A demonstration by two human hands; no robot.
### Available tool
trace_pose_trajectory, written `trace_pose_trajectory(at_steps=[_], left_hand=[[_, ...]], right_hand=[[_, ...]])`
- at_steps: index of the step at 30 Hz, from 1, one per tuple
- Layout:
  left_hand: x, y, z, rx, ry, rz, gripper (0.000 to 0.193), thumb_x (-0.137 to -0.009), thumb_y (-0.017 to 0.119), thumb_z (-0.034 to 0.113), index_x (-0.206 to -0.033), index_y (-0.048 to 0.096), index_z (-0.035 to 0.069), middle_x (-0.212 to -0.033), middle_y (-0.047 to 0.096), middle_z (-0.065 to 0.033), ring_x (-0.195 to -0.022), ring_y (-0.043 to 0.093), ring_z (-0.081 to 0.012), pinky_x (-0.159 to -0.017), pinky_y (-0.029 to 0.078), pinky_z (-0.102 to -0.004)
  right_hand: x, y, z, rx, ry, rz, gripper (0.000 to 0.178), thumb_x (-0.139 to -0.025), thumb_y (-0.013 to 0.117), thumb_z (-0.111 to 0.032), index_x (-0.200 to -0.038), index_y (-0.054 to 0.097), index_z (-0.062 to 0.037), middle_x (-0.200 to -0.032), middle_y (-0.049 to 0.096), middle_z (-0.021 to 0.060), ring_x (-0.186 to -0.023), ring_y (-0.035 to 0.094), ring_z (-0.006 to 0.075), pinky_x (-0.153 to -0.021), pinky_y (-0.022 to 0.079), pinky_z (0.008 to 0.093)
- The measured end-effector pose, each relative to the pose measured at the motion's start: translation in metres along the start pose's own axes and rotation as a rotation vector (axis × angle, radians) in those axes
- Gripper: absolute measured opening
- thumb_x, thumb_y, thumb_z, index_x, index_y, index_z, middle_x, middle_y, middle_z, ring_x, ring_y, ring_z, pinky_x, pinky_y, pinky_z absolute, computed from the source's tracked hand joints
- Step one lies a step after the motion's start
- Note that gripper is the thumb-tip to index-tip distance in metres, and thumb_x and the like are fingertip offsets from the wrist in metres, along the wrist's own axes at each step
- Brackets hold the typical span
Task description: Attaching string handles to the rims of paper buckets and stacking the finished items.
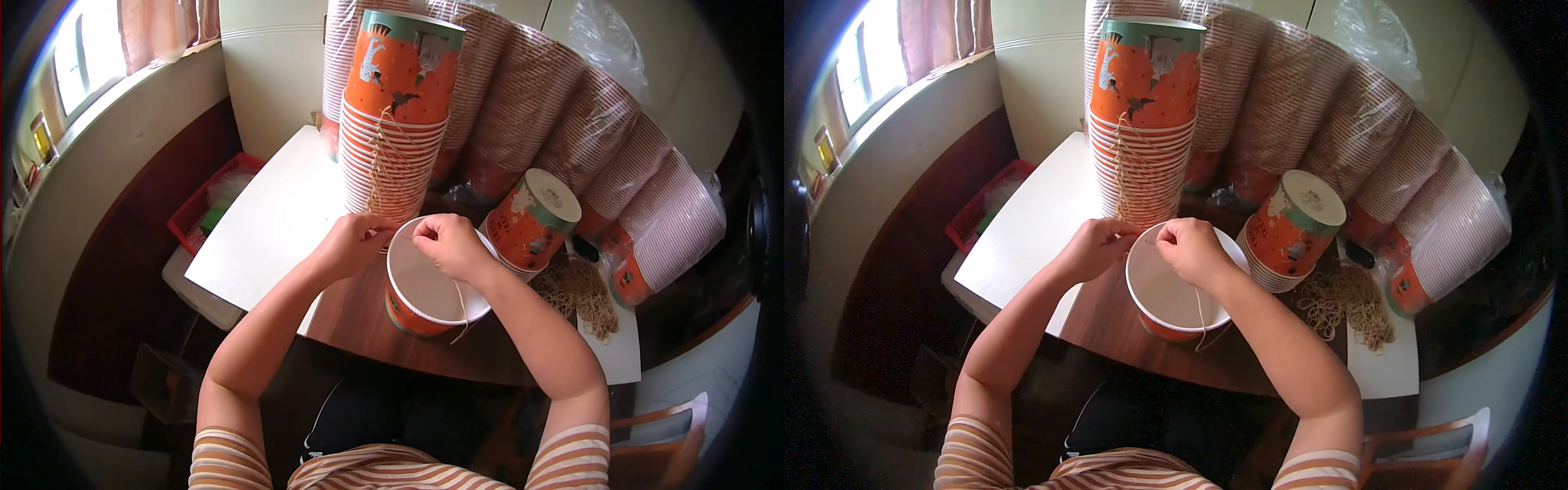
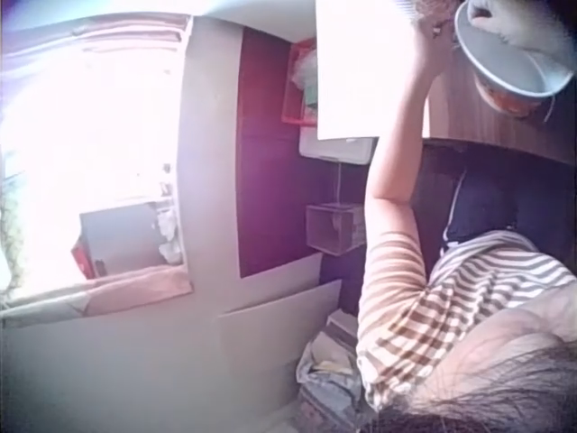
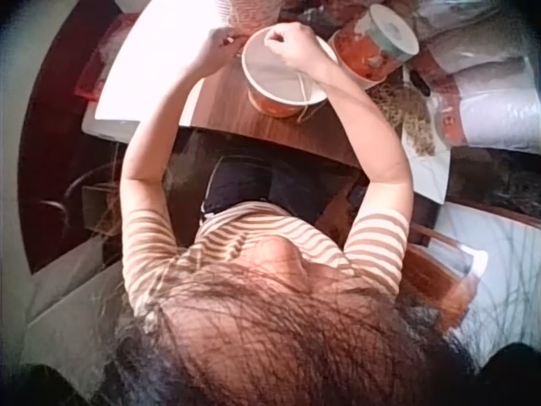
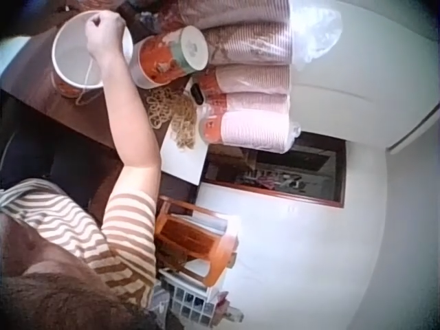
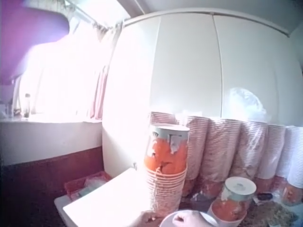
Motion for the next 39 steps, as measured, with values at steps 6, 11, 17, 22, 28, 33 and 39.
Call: trace_pose_trajectory(at_steps=[6, 11, 17, 22, 28, 33, 39], left_hand=[[-0.003, -0.002, 0.003, -0.008, -0.064, -0.011, 0.020, -0.083, 0.060, 0.009, -0.101, 0.067, 0.001, -0.083, 0.068, -0.0159, -0.072, 0.065, -0.0183, -0.068, 0.052, -0.0313], [-0.003, -0.001, 0.000, 0.062, -0.067, -0.040, 0.021, -0.084, 0.059, 0.007, -0.102, 0.066, 0.000, -0.083, 0.069, -0.0147, -0.074, 0.065, -0.0171, -0.069, 0.051, -0.0306], [-0.004, 0.000, 0.002, 0.029, -0.078, -0.077, 0.022, -0.084, 0.057, 0.006, -0.103, 0.066, -0.001, -0.084, 0.069, -0.0143, -0.075, 0.064, -0.0143, -0.069, 0.051, -0.0293], [-0.004, -0.001, 0.005, 0.049, -0.061, -0.093, 0.022, -0.083, 0.057, 0.004, -0.102, 0.066, -0.002, -0.084, 0.069, -0.0140, -0.075, 0.064, -0.0134, -0.069, 0.051, -0.0292], [-0.008, 0.001, -0.003, 0.039, 0.048, -0.094, 0.022, -0.080, 0.057, 0.002, -0.100, 0.066, -0.001, -0.083, 0.067, -0.0152, -0.073, 0.064, -0.0174, -0.069, 0.051, -0.0299], [-0.007, 0.002, 0.006, -0.123, 0.208, -0.062, 0.018, -0.075, 0.057, 0.000, -0.091, 0.065, -0.002, -0.076, 0.064, -0.0178, -0.069, 0.063, -0.0265, -0.065, 0.050, -0.0332], [0.021, 0.010, 0.027, -0.106, -0.014, -0.091, 0.013, -0.074, 0.059, 0.008, -0.081, 0.064, -0.002, -0.063, 0.061, -0.0132, -0.059, 0.061, -0.0217, -0.058, 0.049, -0.0331]], right_hand=[[-0.004, 0.004, -0.001, 0.016, -0.033, 0.004, 0.012, -0.078, 0.059, -0.008, -0.078, 0.063, 0.0025, -0.071, 0.064, 0.0158, -0.063, 0.063, 0.0219, -0.058, 0.049, 0.0333], [-0.005, 0.003, -0.005, 0.074, -0.001, 0.026, 0.011, -0.078, 0.059, -0.007, -0.078, 0.063, 0.0028, -0.072, 0.064, 0.0173, -0.066, 0.064, 0.0252, -0.061, 0.050, 0.0352], [-0.006, 0.006, -0.007, 0.081, 0.026, 0.012, 0.011, -0.077, 0.059, -0.007, -0.078, 0.064, 0.0025, -0.073, 0.064, 0.0184, -0.066, 0.064, 0.0259, -0.062, 0.050, 0.0354], [-0.006, 0.006, -0.002, 0.083, -0.052, 0.029, 0.011, -0.077, 0.059, -0.008, -0.079, 0.065, 0.0020, -0.073, 0.064, 0.0187, -0.067, 0.065, 0.0268, -0.062, 0.050, 0.0355], [-0.009, 0.008, 0.000, 0.109, -0.150, 0.029, 0.012, -0.077, 0.059, -0.008, -0.080, 0.065, 0.0021, -0.075, 0.064, 0.0191, -0.069, 0.065, 0.0269, -0.064, 0.050, 0.0357], [-0.007, 0.007, -0.004, 0.094, -0.088, -0.012, 0.013, -0.079, 0.062, -0.008, -0.085, 0.066, 0.0027, -0.083, 0.064, 0.0139, -0.069, 0.062, 0.0204, -0.063, 0.050, 0.0321], [0.015, -0.004, -0.018, -0.021, 0.081, -0.213, 0.010, -0.082, 0.061, -0.008, -0.087, 0.064, 0.0011, -0.077, 0.064, 0.0066, -0.058, 0.057, 0.0106, -0.053, 0.046, 0.0260]])
Point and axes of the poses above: each hand's wrist, its own x-axis away from the middle knuckle, its own y-axis out of the palm, z = x × y, the point moved 2 cm from there along -x, towards the middle knuckle
